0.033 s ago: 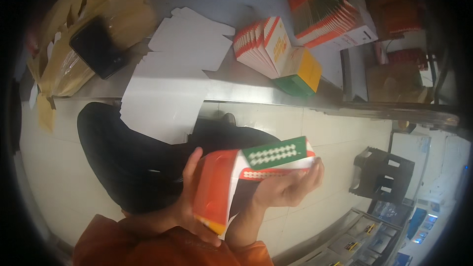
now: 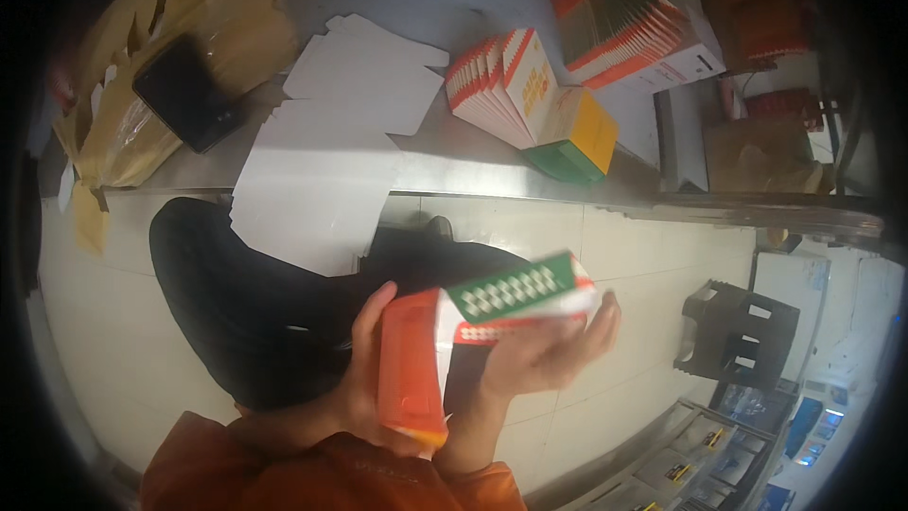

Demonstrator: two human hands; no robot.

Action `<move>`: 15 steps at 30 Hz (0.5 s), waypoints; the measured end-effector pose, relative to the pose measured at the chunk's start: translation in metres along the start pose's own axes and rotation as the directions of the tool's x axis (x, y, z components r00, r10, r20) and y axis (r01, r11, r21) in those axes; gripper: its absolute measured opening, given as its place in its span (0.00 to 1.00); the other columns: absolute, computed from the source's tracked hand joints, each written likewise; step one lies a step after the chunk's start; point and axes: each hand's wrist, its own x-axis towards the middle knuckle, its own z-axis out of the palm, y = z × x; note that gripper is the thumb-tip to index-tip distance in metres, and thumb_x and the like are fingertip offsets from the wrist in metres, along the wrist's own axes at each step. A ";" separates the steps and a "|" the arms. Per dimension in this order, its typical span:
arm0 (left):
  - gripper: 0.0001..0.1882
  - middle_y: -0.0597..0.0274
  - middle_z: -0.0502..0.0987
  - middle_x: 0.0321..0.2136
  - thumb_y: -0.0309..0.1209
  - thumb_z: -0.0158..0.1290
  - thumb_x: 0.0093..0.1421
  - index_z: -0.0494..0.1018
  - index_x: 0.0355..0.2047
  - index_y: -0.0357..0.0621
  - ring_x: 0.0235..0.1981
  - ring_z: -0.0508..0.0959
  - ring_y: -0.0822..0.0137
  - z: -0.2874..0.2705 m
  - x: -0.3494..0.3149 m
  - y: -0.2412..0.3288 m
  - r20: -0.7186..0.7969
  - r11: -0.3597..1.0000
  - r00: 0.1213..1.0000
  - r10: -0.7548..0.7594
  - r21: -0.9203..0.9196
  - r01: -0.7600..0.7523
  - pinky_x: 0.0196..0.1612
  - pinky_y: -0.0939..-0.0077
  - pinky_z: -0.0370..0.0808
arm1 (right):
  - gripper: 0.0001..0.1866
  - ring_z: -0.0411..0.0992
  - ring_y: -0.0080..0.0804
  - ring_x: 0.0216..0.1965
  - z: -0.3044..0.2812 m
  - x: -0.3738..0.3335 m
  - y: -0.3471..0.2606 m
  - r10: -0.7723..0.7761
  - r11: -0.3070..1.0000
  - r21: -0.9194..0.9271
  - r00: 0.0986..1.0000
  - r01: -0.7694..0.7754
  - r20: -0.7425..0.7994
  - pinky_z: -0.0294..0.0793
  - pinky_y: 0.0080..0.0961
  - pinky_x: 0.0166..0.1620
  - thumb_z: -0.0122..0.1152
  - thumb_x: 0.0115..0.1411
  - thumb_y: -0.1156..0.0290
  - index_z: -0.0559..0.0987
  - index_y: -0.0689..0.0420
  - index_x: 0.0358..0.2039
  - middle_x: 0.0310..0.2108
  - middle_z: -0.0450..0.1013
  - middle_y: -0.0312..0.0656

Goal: The person folds flat paper boxes into small containers and stacks them on a metal table. Then the person moves to a food preparation area, cuts a round patty on a cutting board, and places it into a plastic bag.

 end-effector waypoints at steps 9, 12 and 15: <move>0.49 0.53 0.59 0.68 0.49 0.63 0.55 0.55 0.71 0.40 0.68 0.60 0.61 -0.031 0.057 0.012 0.249 0.995 0.964 -0.098 0.016 0.097 0.69 0.65 0.56 | 0.27 0.59 0.52 0.68 -0.014 -0.002 -0.008 0.107 0.808 0.220 0.503 -0.547 0.857 0.66 0.45 0.62 0.60 0.60 0.73 0.73 0.61 0.61 0.69 0.55 0.60; 0.44 0.48 0.59 0.68 0.55 0.61 0.58 0.65 0.65 0.39 0.68 0.61 0.57 -0.046 0.107 0.022 0.244 0.709 0.956 0.163 0.645 -0.286 0.69 0.63 0.58 | 0.27 0.66 0.49 0.63 -0.008 -0.009 0.019 0.240 0.615 0.271 0.504 -0.740 0.830 0.71 0.42 0.59 0.60 0.61 0.71 0.71 0.62 0.62 0.64 0.63 0.57; 0.35 0.42 0.71 0.59 0.55 0.58 0.63 0.72 0.58 0.37 0.60 0.72 0.52 -0.022 0.169 0.032 0.097 0.810 0.988 -0.124 0.585 0.044 0.63 0.62 0.67 | 0.28 0.67 0.47 0.63 0.011 0.023 0.058 0.408 0.344 0.450 0.563 -0.824 0.719 0.69 0.42 0.61 0.56 0.65 0.63 0.69 0.60 0.64 0.63 0.65 0.54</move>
